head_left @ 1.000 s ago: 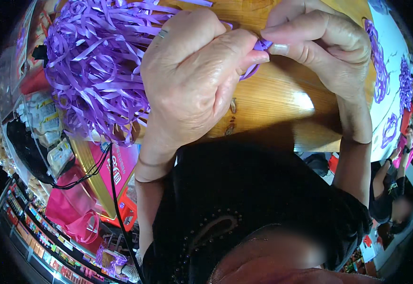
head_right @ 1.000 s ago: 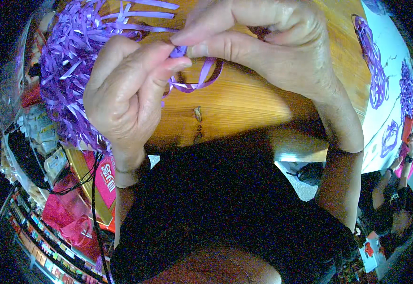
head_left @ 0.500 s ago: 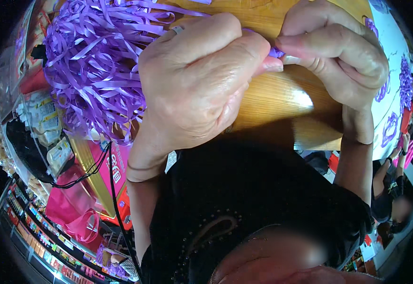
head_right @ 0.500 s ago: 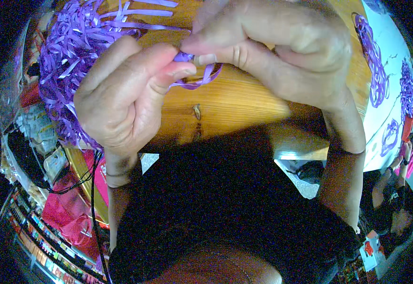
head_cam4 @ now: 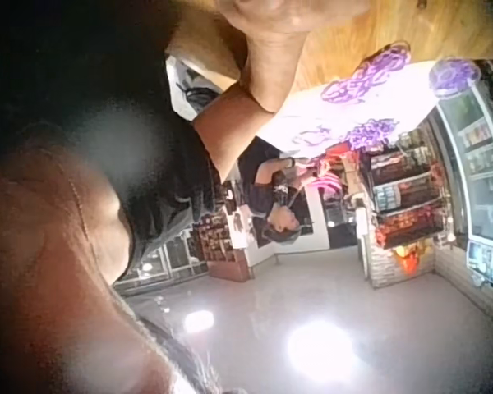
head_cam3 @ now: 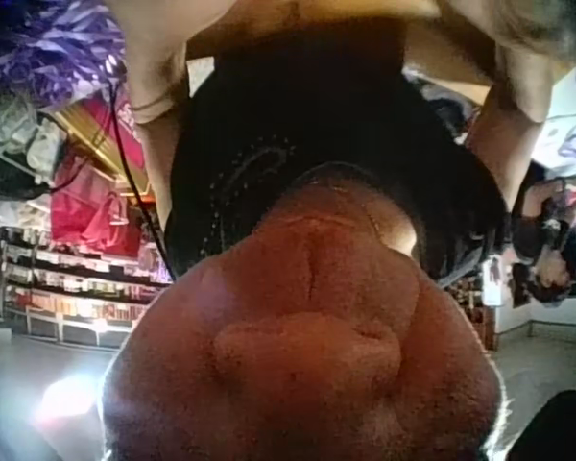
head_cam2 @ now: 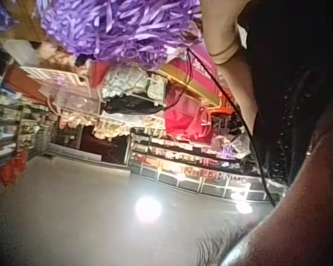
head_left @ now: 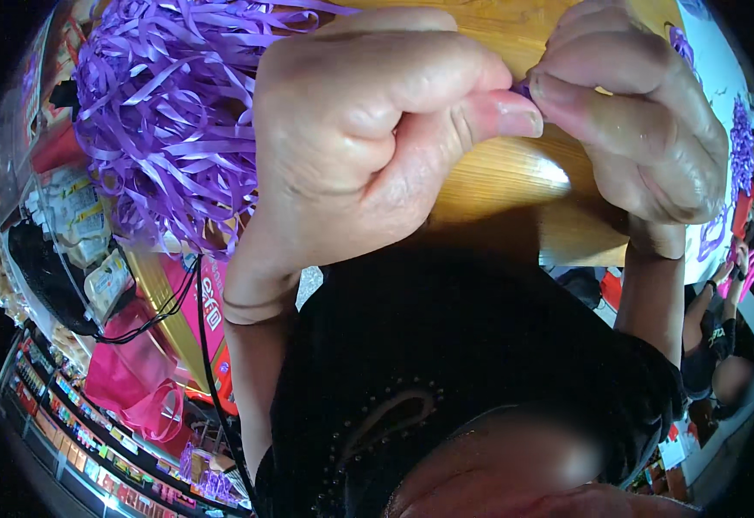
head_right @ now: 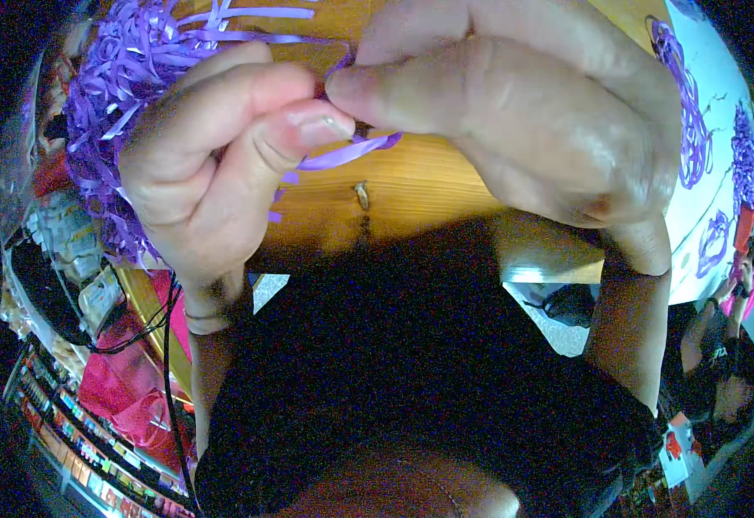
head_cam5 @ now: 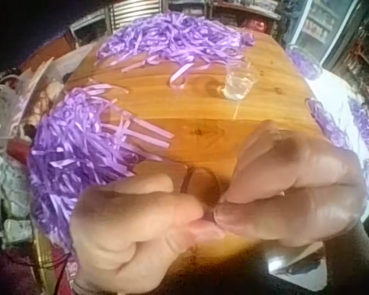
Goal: Braiding or tying together multiple purple plastic strips on a wooden tabletop.
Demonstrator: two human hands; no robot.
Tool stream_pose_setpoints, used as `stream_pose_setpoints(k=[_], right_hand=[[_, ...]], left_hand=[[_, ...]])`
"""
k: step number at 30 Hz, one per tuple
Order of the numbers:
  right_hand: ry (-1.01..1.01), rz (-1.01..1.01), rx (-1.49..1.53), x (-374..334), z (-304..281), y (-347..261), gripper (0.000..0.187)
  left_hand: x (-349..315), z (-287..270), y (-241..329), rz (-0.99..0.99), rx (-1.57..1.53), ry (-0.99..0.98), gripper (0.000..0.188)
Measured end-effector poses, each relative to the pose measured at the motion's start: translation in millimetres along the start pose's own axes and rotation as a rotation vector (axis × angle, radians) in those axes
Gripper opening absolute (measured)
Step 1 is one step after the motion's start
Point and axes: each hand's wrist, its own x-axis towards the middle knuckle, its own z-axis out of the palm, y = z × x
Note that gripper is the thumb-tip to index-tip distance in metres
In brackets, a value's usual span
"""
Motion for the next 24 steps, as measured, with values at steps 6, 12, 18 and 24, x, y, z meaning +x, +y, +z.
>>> stream_pose_setpoints(k=[6, 12, 18, 24], right_hand=[[-0.017, 0.193, 0.025, 2.3, 9.9, -4.2, 0.010], [0.023, 0.377, 0.130, -5.0, 10.6, 7.7, 0.017], [-0.010, 0.424, 0.030, 6.1, 2.3, -3.7, 0.019], [-0.152, 0.743, 0.132, 13.3, -17.4, -7.5, 0.015]], left_hand=[[0.2, -6.0, -4.8, -0.153, -0.078, -0.098, 0.011], [-2.2, 11.0, -12.1, -0.315, -0.159, 0.043, 0.008], [-3.3, 7.4, -14.0, -0.430, -0.264, 0.036, 0.011], [-1.8, 9.7, -21.0, -0.355, -0.255, 0.025, 0.014]])
